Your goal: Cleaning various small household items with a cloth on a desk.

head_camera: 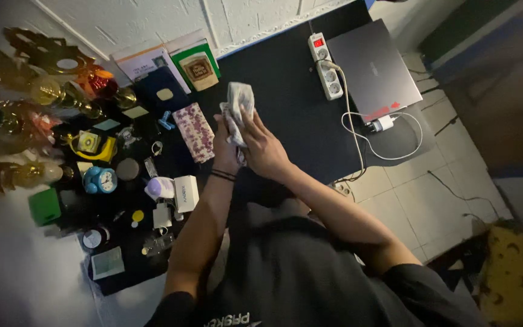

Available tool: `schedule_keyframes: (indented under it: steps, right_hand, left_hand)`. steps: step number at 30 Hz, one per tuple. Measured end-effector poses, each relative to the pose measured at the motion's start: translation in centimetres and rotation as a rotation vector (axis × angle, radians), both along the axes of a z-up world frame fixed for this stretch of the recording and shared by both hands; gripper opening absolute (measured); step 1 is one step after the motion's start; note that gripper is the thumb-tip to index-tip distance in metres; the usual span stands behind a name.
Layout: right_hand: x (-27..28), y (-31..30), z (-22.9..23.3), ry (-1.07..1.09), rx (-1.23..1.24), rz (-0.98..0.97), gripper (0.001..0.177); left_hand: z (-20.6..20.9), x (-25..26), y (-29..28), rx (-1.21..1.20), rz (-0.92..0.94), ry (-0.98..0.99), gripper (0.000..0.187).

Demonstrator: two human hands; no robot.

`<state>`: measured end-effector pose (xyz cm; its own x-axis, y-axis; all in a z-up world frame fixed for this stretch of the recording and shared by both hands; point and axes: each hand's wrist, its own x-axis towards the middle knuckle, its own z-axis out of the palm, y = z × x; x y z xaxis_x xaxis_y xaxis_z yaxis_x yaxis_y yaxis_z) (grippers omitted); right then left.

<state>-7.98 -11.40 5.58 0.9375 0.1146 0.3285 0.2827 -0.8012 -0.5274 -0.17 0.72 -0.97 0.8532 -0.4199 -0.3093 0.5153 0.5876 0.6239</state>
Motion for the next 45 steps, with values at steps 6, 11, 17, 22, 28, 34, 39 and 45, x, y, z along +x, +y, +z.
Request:
schedule_keyframes:
  steps: [6, 11, 17, 22, 28, 34, 39, 45]
  right_hand:
    - [-1.8, -2.3, -1.9, 0.031, 0.088, 0.109, 0.040]
    - [-0.5, -6.9, -6.0, 0.333, 1.126, -0.140, 0.019]
    - [1.2, -6.2, -3.6, 0.169, 1.230, -0.298, 0.018]
    - [0.8, -1.0, 0.0, 0.237, 0.919, -0.271, 0.028]
    - [0.7, -0.9, -0.9, 0.445, 0.782, -0.190, 0.025]
    - [1.0, -1.6, -2.3, 0.476, 0.967, -0.158, 0.028]
    - [0.7, -2.0, -3.0, 0.356, 0.960, 0.048, 0.030]
    - [0.2, -1.7, -0.6, 0.389, 0.795, 0.058, 0.038]
  left_hand:
    - [-0.6, -0.3, 0.7, -0.258, 0.009, -0.025, 0.074]
    - [2.8, -0.1, 1.3, -0.185, -0.062, -0.200, 0.080]
    - [5.1, -0.3, 0.0, 0.011, -0.121, -0.196, 0.084]
    - [2.1, -0.4, -1.0, -0.179, -0.082, -0.205, 0.082]
    - [1.9, 0.0, -0.6, -0.029, 0.016, -0.247, 0.084]
    - [-0.1, -0.6, -0.5, 0.198, -0.065, -0.263, 0.078]
    - [1.6, -1.0, -1.0, 0.161, 0.029, -0.310, 0.068]
    - [3.4, -1.0, -0.8, 0.006, 0.087, -0.033, 0.067]
